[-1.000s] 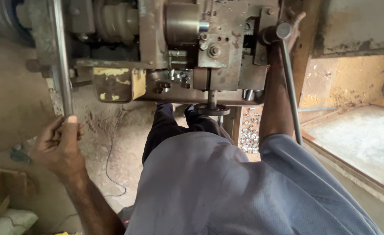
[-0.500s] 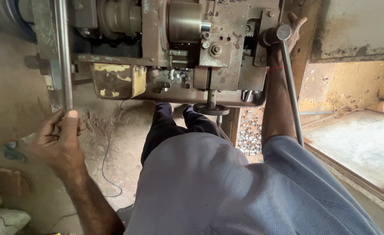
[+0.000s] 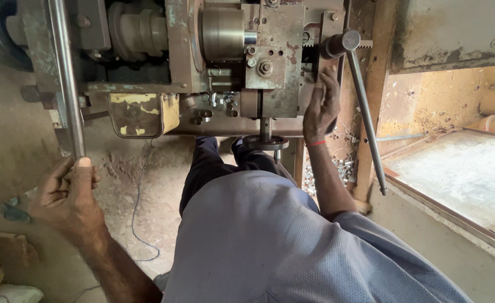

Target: The person operates a manual metalworking machine by turning a handwheel with their right hand while holding a vertical lever with their left hand. The machine processes metal parts, producing small metal shavings that accumulate on a tray below.

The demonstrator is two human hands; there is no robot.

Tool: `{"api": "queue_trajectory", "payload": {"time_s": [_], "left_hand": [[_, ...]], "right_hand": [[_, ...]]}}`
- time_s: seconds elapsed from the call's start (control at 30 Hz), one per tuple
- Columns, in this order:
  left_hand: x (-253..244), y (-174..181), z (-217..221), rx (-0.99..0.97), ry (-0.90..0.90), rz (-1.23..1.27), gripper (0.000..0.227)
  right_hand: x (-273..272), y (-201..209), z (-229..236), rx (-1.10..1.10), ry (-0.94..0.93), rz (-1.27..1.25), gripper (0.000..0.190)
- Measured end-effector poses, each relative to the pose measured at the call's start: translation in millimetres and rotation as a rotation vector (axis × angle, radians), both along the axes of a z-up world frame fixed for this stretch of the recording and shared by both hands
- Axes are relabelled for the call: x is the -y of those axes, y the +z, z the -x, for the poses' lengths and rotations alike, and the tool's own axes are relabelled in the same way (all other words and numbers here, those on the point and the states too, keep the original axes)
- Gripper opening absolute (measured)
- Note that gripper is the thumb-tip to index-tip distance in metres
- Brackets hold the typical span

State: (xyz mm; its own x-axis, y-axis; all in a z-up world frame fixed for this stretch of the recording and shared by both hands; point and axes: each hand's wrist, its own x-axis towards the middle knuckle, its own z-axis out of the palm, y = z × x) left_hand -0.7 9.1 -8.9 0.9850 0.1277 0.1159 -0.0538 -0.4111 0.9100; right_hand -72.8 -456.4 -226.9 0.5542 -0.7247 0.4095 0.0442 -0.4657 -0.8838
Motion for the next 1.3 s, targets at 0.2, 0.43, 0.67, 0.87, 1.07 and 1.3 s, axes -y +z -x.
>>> {"api": "queue_trajectory", "payload": {"time_s": [0.2, 0.43, 0.67, 0.87, 1.07, 1.3], "left_hand": [[0, 2, -2, 0.012, -0.021, -0.032, 0.018], [8, 10, 0, -0.033, 0.048, -0.003, 0.021], [7, 12, -1, -0.055, 0.058, 0.019, 0.023], [10, 14, -2, -0.081, 0.098, 0.043, 0.027], [12, 18, -4, -0.059, 0.069, 0.055, 0.027], [12, 20, -5, -0.094, 0.074, 0.089, 0.029]], "right_hand": [[32, 7, -58, -0.252, 0.215, -0.136, 0.068], [45, -19, -95, -0.607, 0.28, -0.226, 0.079], [23, 11, -66, -0.808, 0.094, -0.354, 0.062], [-35, 73, 8, -0.186, 0.196, 0.073, 0.02], [-93, 94, 22, -0.088, 0.633, 0.234, 0.017], [-158, 23, -60, -0.614, 0.703, 0.787, 0.048]]}}
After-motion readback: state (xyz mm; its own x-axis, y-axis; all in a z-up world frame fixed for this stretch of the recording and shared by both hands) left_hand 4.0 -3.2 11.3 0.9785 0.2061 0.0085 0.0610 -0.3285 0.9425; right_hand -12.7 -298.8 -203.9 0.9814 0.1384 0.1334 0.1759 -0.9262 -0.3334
